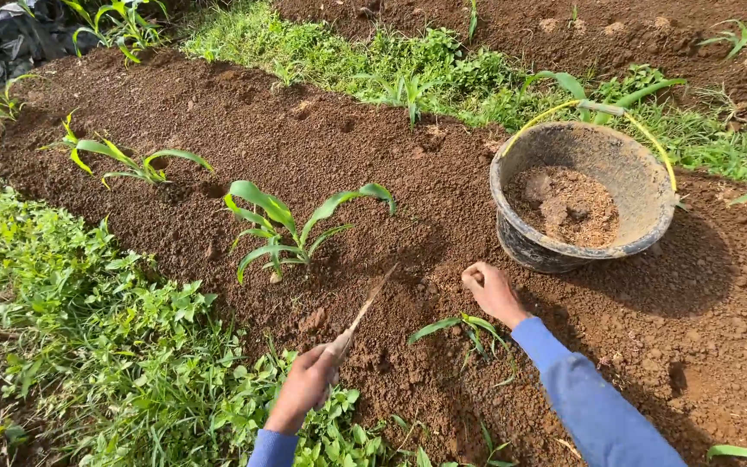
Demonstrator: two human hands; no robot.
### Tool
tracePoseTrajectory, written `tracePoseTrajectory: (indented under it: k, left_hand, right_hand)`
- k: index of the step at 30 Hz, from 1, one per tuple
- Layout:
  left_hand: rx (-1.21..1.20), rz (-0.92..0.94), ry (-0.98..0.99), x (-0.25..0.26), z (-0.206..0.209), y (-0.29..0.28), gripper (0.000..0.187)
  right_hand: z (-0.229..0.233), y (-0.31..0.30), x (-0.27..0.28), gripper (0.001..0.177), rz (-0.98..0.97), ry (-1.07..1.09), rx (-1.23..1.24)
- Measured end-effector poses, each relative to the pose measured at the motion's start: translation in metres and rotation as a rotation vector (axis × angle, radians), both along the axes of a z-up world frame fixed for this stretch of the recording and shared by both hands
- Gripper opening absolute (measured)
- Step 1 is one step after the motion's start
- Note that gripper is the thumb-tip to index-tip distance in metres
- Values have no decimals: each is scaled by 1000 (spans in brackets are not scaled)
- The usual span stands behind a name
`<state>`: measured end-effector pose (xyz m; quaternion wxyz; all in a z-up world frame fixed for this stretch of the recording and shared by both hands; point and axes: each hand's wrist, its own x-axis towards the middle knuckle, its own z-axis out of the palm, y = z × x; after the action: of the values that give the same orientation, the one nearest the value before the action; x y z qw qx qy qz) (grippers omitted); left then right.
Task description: The person uses a small hand tool to dig holes in the soil and plants small green seedlings. They then scoop soil from a nearby bucket and cover the base of each seedling to secure it in place.
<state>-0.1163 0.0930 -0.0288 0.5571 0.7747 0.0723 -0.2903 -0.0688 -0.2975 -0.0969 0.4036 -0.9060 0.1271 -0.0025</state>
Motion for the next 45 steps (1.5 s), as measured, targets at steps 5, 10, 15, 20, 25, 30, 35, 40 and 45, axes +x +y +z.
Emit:
tracePoseTrajectory:
  k: [5,10,15,20,25,30,35,40,45]
  left_hand:
    - [-222,210,43,-72,-83,58,53]
    - [-226,519,119,-108,-52,75,57]
    - [-37,503,209,-125,26,61,66]
    - [-47,640,146,-125,61,56,47]
    - [-93,486,84,-102,47,73,57]
    - [227,304,230,-82,54,83,81]
    - [259,-109,123,-30,0,137,55]
    - [428,-300,27,35,68,119,37]
    - [534,-630,-356,108,50,125,22]
  right_hand:
    - [44,-20,-64,45,-427,-412,1018]
    - [100,-75,-95,98,-537,-497,1486]
    - [111,-135,-66,57,-880,-206,1826]
    - [58,-178,-21,58,-891,-55,1831]
    - [88,-149,-33,78,-976,-173,1788]
    - [104,-125,-33,87,-1010,-161,1763]
    - [118,-110,9,61,-890,50,1667]
    - [141,-57,77,77,-874,-94,1850]
    - [111,-1,126,51,-843,-50,1750]
